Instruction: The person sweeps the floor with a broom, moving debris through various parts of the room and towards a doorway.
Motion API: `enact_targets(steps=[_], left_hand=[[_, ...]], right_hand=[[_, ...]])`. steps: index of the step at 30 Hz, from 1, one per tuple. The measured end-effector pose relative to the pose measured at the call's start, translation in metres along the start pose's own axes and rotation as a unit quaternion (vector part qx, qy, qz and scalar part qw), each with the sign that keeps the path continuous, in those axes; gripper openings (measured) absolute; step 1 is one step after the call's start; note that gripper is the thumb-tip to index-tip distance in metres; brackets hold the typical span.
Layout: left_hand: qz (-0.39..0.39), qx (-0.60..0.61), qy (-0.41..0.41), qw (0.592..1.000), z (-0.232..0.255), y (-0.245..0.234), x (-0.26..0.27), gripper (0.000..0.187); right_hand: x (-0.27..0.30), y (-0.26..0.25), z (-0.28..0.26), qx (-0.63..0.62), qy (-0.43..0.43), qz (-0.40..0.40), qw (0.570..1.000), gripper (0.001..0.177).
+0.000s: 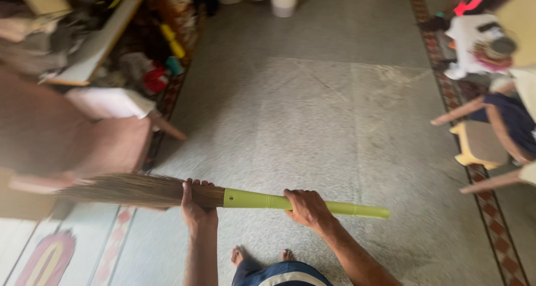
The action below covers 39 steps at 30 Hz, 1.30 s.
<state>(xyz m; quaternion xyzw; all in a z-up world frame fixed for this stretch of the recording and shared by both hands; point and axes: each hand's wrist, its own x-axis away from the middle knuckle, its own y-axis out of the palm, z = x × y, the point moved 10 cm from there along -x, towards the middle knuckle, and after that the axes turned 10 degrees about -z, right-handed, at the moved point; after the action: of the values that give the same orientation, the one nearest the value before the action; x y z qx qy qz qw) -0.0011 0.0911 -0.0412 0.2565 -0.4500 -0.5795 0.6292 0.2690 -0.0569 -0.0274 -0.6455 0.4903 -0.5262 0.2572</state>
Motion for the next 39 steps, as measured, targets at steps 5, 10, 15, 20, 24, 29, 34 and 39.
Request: enact_targets(steps=[5,10,15,20,24,29,34,39], left_hand=[[-0.033,-0.050,-0.048,0.997,-0.116,0.075,-0.029,0.022],[-0.037,-0.088,-0.100,0.990,-0.224,0.113,-0.088,0.022],[-0.059,-0.074,-0.137,0.986,-0.318,0.161,-0.172,0.023],[-0.096,-0.079,-0.165,0.978,-0.413,0.256,-0.267,0.025],[-0.133,-0.090,-0.237,0.958,-0.492,0.333,-0.318,0.026],[-0.124,-0.115,-0.264,0.950,-0.600,0.413,-0.374,0.030],[-0.125,-0.124,-0.247,0.953,-0.708,0.469,-0.453,0.030],[-0.065,-0.117,-0.253,0.958,-0.791,0.529,-0.532,0.031]], right_hand=[[0.025,-0.063,0.112,-0.055,0.101,0.099,0.988,0.022],[-0.001,-0.097,0.212,-0.076,0.185,0.127,0.971,0.022],[-0.063,-0.138,0.301,-0.088,0.216,0.117,0.965,0.022],[-0.123,-0.202,0.395,-0.111,0.240,0.111,0.958,0.020],[-0.135,-0.256,0.458,-0.128,0.299,0.191,0.926,0.013],[-0.180,-0.312,0.560,-0.152,0.324,0.205,0.911,0.015],[-0.248,-0.373,0.677,-0.153,0.326,0.200,0.911,0.017],[-0.328,-0.452,0.780,-0.170,0.306,0.092,0.932,0.015]])
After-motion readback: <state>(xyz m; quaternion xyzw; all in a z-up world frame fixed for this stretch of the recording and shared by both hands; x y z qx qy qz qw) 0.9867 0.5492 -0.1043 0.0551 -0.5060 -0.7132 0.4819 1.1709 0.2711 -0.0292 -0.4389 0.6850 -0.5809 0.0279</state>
